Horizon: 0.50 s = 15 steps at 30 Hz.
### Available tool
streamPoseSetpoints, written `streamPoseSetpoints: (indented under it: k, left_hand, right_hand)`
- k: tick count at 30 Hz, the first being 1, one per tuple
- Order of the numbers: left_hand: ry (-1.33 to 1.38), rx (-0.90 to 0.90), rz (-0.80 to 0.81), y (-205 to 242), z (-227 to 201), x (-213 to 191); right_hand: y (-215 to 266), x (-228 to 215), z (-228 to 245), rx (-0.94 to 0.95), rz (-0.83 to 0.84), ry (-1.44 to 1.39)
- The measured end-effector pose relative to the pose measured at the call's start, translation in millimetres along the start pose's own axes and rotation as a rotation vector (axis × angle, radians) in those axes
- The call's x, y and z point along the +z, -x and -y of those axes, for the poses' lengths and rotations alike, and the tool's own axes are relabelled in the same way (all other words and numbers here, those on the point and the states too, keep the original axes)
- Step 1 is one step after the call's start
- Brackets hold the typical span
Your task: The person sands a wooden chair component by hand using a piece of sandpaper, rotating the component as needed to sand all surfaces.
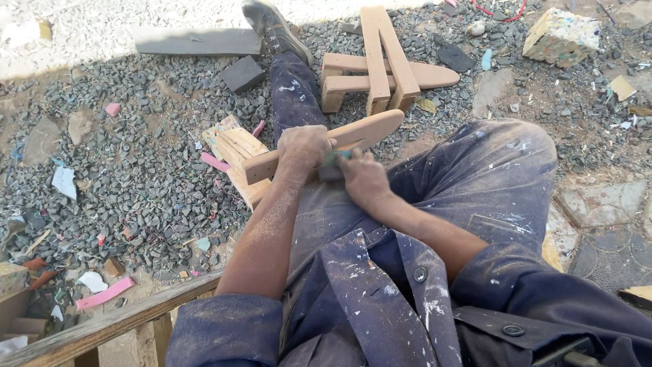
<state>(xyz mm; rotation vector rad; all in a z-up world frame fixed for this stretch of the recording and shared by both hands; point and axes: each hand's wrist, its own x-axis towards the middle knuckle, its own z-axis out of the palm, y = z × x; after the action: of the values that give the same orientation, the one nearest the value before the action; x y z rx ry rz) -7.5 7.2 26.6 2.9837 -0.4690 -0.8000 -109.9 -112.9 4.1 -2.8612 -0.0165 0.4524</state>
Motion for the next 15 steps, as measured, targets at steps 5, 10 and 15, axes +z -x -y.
streamPoseSetpoints:
  k: [5, 10, 15]
  left_hand:
    - [0.006, -0.001, 0.004, 8, 0, -8]
    - [0.044, -0.017, 0.008, 4, 1, -9]
    - [0.078, -0.031, -0.020, 3, 6, -7]
  right_hand:
    - [-16, 16, -33, 0.014, -0.070, 0.074]
    - [-9, 7, -14, -0.015, -0.051, 0.099]
    - [-18, 6, -37, 0.068, -0.120, 0.071]
